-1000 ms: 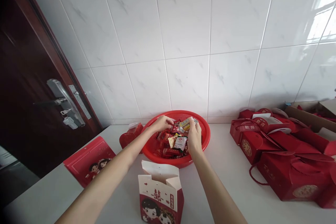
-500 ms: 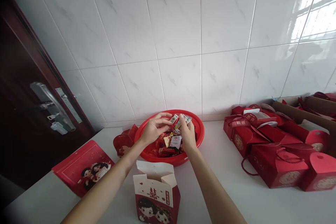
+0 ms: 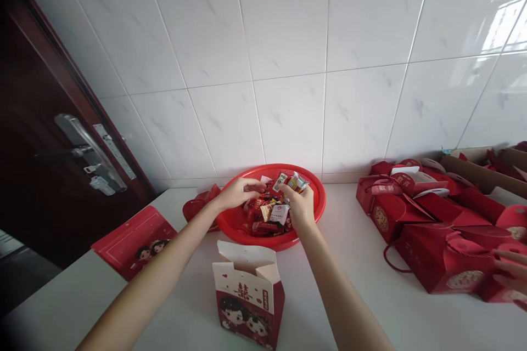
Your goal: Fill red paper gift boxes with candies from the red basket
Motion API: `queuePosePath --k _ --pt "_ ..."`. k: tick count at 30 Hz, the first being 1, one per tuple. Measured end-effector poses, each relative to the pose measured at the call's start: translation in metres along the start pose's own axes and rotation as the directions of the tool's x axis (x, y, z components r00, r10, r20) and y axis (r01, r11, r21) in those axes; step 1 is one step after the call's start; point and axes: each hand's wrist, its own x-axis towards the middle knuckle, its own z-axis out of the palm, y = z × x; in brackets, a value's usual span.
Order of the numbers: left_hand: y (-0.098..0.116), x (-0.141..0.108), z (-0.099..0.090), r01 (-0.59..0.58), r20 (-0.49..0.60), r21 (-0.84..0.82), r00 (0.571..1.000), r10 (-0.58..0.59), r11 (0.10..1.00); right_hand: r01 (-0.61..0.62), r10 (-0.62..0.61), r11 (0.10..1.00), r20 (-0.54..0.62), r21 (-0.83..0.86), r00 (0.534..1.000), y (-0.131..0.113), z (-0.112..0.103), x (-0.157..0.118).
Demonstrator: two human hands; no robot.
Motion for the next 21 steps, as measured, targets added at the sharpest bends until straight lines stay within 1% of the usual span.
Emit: queuePosePath --k 1,3,6,9,11,13,15,18,21 --pt "-0.005 0.001 -0.002 0.058 0.064 0.089 0.996 -0.064 0.994 -0.003 0.003 1.0 -0.002 -0.003 1.0 0.0 0.0 0.0" --pt "-0.014 0.001 -0.004 0.12 0.171 0.203 0.973 -0.156 0.972 -0.013 0.013 1.0 0.0 -0.011 1.0 -0.001 0.0 -0.001" --pt "-0.018 -0.002 0.0 0.159 0.308 0.32 0.915 -0.262 0.934 -0.026 0.026 0.999 0.009 -0.023 1.0 -0.002 0.001 -0.001" --pt "-0.011 -0.003 0.006 0.16 0.4 0.411 0.853 -0.335 0.898 -0.024 0.024 0.999 0.013 -0.032 1.0 -0.002 0.001 -0.002" --pt "-0.005 -0.004 0.009 0.146 0.433 0.436 0.831 -0.349 0.888 -0.019 0.019 0.999 0.014 -0.036 1.0 -0.003 0.001 -0.002" --pt "-0.001 -0.005 0.01 0.13 0.457 0.436 0.82 -0.344 0.89 -0.019 0.02 0.999 0.022 -0.041 1.0 -0.003 0.001 -0.002" --pt "0.001 -0.005 0.009 0.116 0.495 0.409 0.805 -0.326 0.905 -0.023 0.024 0.999 0.025 -0.047 0.999 -0.003 0.001 -0.003" --pt "0.0 -0.005 0.01 0.107 0.568 0.335 0.77 -0.291 0.936 -0.027 0.028 0.998 0.022 -0.057 0.999 -0.002 0.001 -0.003" --pt "-0.001 -0.003 0.012 0.117 0.597 0.305 0.75 -0.285 0.945 -0.023 0.025 0.998 0.022 -0.061 0.999 -0.001 0.001 -0.003"
